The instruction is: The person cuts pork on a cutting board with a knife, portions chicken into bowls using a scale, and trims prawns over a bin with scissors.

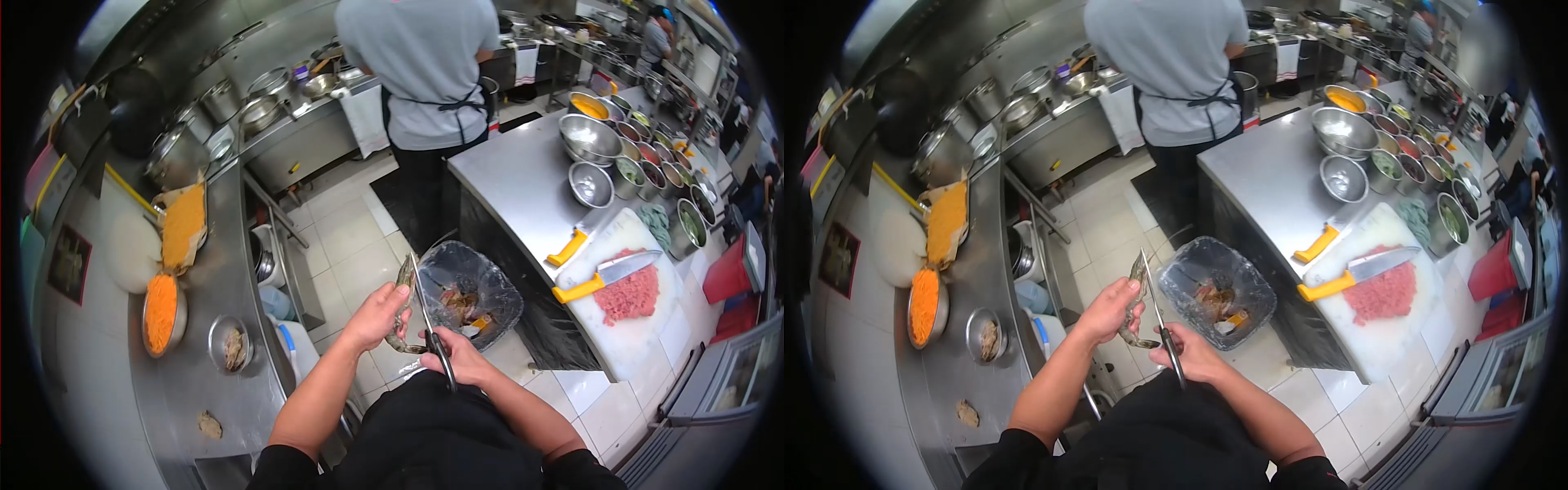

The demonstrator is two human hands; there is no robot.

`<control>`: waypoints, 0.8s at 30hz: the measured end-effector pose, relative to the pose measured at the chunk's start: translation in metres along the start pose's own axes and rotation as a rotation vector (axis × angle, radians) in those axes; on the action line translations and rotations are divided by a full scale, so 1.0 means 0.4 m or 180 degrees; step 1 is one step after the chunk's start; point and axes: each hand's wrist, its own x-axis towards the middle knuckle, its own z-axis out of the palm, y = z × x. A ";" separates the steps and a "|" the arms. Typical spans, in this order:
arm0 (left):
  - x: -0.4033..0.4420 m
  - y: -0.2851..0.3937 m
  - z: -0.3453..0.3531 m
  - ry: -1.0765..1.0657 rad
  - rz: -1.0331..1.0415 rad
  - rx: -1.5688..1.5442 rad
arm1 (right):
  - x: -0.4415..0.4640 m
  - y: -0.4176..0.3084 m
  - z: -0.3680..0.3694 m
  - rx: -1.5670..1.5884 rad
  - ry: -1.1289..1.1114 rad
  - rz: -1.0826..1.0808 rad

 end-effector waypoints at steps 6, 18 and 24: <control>0.072 0.007 0.086 -0.0323 0.0137 0.0255 | -0.062 0.031 -0.076 0.0495 0.0856 0.0382; 0.122 0.015 0.096 -0.0446 -0.0040 0.0216 | -0.127 0.096 -0.151 0.0146 -0.0025 -0.0001; 0.102 -0.008 0.116 -0.0620 -0.0256 -0.0224 | -0.082 0.087 -0.111 0.0401 0.0091 0.0091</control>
